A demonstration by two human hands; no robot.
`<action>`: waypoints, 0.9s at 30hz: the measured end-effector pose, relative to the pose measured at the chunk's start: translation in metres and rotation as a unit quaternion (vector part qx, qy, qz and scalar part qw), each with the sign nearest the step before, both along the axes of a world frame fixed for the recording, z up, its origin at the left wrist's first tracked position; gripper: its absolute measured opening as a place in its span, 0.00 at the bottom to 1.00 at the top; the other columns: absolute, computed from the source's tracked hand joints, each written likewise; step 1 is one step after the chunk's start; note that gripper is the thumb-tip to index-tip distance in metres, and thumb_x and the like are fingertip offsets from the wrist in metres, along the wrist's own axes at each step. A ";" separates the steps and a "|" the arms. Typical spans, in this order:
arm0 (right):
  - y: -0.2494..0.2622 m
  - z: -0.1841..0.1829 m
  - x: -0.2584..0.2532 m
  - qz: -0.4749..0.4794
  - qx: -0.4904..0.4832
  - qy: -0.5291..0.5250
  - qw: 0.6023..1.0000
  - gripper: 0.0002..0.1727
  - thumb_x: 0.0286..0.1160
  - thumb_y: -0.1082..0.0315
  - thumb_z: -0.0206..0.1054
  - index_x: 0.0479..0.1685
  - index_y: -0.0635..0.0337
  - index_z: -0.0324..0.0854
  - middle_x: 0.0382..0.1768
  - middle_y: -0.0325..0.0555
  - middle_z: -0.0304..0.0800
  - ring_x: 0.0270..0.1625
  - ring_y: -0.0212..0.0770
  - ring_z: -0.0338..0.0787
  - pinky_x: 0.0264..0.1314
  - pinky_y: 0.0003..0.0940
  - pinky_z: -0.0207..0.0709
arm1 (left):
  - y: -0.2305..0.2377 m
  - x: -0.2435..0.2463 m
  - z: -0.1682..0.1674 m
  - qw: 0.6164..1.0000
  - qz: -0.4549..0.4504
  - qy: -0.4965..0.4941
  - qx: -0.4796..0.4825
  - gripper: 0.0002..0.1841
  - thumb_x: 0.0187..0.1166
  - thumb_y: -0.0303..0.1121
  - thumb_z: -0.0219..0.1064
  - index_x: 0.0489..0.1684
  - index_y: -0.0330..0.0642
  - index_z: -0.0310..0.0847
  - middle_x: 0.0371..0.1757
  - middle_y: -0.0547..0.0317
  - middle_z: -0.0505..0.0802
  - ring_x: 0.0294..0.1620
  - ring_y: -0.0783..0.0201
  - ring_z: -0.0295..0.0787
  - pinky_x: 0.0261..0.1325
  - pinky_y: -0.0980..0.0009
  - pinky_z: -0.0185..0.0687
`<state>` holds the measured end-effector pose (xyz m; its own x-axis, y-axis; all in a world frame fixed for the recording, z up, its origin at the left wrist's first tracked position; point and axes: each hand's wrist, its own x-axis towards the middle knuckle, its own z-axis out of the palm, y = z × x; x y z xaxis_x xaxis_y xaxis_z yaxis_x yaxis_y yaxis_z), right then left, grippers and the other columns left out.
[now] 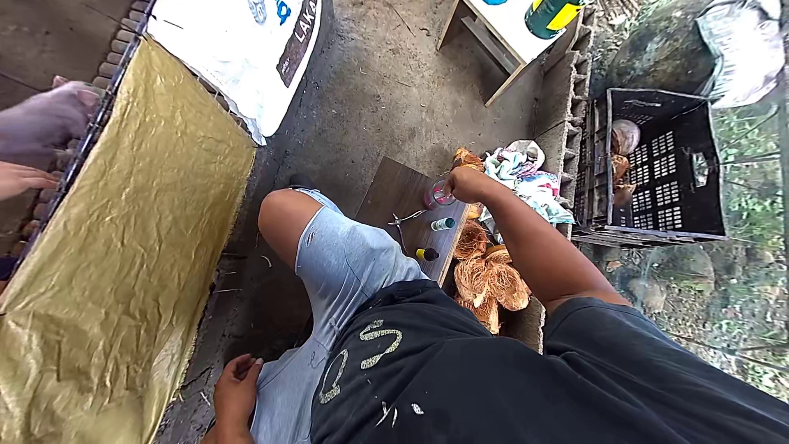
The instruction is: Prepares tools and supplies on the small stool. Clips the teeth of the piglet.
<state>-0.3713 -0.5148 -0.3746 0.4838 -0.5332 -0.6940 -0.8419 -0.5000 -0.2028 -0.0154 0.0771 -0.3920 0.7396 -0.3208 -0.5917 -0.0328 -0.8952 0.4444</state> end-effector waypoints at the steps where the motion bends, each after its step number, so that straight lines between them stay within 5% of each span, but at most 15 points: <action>1: -0.001 0.001 0.000 -0.001 0.001 0.001 1.000 0.08 0.77 0.66 0.67 0.38 0.55 0.93 0.42 0.53 0.94 0.51 0.58 0.92 0.55 0.69 0.81 | 0.000 0.000 0.001 1.000 -0.002 0.002 0.000 0.18 0.77 0.28 0.74 0.62 0.32 0.81 0.54 0.42 0.92 0.54 0.53 0.91 0.63 0.51 0.85; 8: -0.007 -0.007 -0.004 0.004 0.013 -0.011 1.000 0.08 0.77 0.67 0.67 0.40 0.55 0.94 0.43 0.52 0.95 0.52 0.56 0.93 0.59 0.68 0.81 | 0.000 0.000 0.001 1.000 -0.004 0.005 -0.002 0.18 0.77 0.28 0.74 0.62 0.32 0.81 0.54 0.42 0.92 0.53 0.54 0.91 0.62 0.51 0.86; 14: -0.001 0.004 0.007 0.001 -0.024 0.027 0.999 0.08 0.66 0.70 0.76 0.43 0.53 0.94 0.45 0.53 0.95 0.55 0.59 0.92 0.58 0.68 0.82 | -0.001 0.000 0.003 1.000 -0.002 0.006 -0.009 0.18 0.75 0.26 0.75 0.62 0.32 0.81 0.52 0.43 0.93 0.51 0.54 0.92 0.60 0.53 0.86; 27: 0.014 0.018 0.018 0.013 -0.076 0.078 0.994 0.08 0.72 0.67 0.70 0.45 0.53 0.92 0.49 0.56 0.94 0.56 0.63 0.92 0.52 0.72 0.82 | -0.003 -0.001 0.005 1.000 0.005 0.011 -0.012 0.18 0.76 0.26 0.75 0.62 0.32 0.81 0.53 0.43 0.92 0.51 0.56 0.91 0.60 0.54 0.86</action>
